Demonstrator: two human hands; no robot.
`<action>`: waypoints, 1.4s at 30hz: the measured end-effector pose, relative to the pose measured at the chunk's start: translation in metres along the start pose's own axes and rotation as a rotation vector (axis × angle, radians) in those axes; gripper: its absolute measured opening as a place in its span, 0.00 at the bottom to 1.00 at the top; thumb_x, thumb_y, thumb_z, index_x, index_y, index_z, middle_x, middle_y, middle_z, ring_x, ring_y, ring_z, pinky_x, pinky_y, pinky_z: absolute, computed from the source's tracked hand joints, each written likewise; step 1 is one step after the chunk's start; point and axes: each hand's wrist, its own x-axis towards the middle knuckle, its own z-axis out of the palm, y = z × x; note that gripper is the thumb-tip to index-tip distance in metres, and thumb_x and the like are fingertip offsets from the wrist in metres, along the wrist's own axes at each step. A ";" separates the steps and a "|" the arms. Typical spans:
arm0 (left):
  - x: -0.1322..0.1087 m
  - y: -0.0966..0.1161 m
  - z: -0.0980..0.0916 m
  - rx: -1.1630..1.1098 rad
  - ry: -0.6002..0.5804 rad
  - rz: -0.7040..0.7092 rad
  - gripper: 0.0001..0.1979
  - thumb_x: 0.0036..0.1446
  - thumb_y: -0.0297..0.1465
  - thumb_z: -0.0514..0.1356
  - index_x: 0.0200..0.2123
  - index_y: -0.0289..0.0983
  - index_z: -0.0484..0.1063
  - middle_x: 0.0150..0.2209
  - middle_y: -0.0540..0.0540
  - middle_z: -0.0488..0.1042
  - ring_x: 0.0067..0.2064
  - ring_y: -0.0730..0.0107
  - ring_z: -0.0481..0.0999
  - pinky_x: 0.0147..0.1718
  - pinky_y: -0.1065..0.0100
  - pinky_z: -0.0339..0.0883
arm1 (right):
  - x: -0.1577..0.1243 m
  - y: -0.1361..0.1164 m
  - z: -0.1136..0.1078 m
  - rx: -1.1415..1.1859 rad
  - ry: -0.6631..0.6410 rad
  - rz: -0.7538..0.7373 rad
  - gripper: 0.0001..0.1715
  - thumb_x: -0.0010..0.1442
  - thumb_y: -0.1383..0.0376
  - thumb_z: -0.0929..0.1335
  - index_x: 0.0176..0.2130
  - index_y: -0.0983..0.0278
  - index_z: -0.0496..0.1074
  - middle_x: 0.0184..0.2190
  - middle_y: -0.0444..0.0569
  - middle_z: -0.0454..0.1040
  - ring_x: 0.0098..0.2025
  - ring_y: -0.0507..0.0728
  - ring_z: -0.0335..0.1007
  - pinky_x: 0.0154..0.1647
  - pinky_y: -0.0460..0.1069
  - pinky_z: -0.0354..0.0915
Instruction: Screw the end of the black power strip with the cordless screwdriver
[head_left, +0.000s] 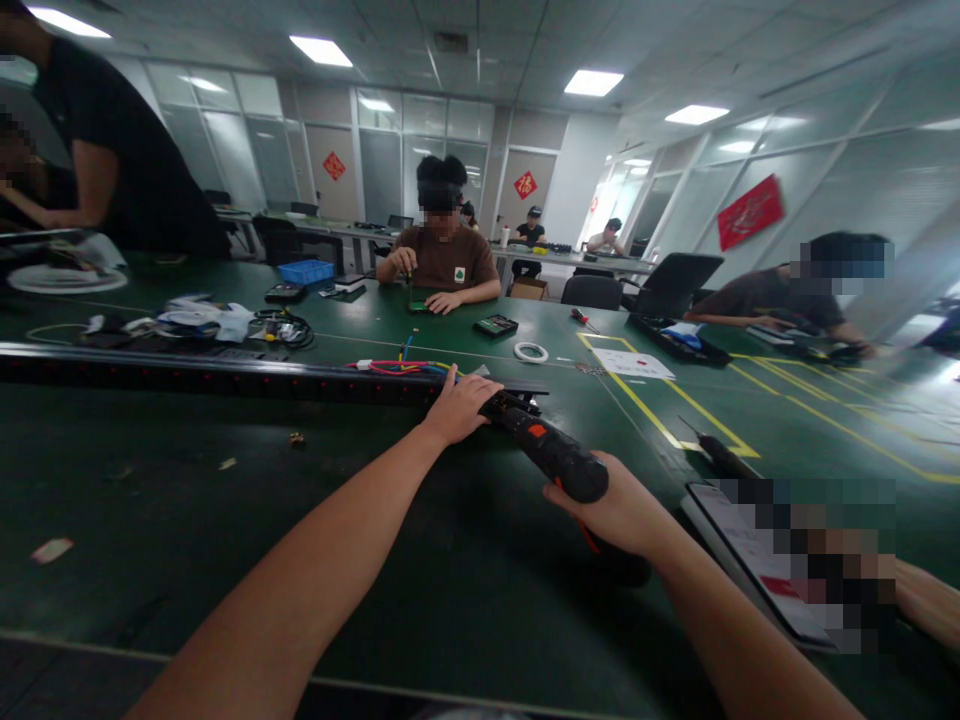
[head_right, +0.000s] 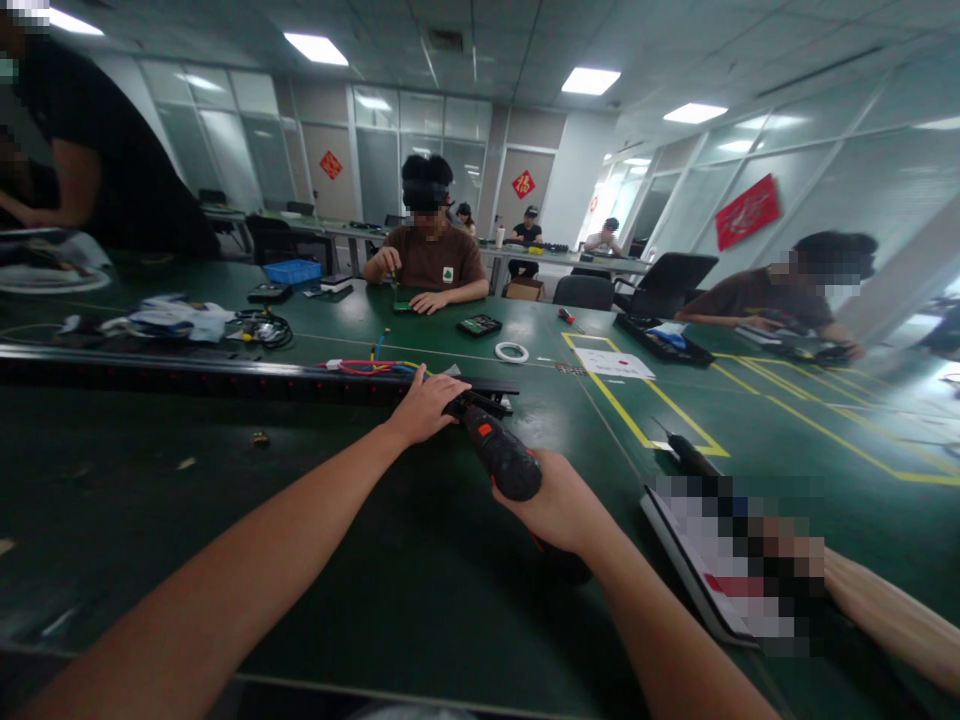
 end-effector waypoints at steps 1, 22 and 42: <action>0.000 0.001 0.000 0.000 0.002 0.001 0.29 0.60 0.31 0.66 0.63 0.42 0.65 0.61 0.41 0.71 0.66 0.55 0.65 0.70 0.38 0.28 | 0.000 -0.001 0.000 0.002 -0.004 -0.001 0.14 0.54 0.55 0.71 0.27 0.62 0.69 0.23 0.44 0.72 0.26 0.55 0.68 0.27 0.49 0.62; 0.007 0.002 -0.007 -0.032 0.007 0.050 0.26 0.52 0.25 0.65 0.55 0.38 0.70 0.54 0.41 0.76 0.59 0.53 0.72 0.69 0.41 0.44 | -0.001 -0.005 0.001 0.016 0.002 -0.001 0.14 0.52 0.56 0.72 0.25 0.62 0.68 0.22 0.44 0.71 0.25 0.54 0.66 0.26 0.48 0.60; 0.007 0.002 -0.007 -0.028 -0.001 0.038 0.26 0.52 0.27 0.67 0.55 0.37 0.71 0.54 0.41 0.77 0.59 0.53 0.72 0.69 0.43 0.46 | 0.011 0.005 -0.005 0.449 -0.049 0.191 0.09 0.50 0.63 0.70 0.34 0.62 0.73 0.22 0.41 0.72 0.23 0.55 0.72 0.26 0.49 0.69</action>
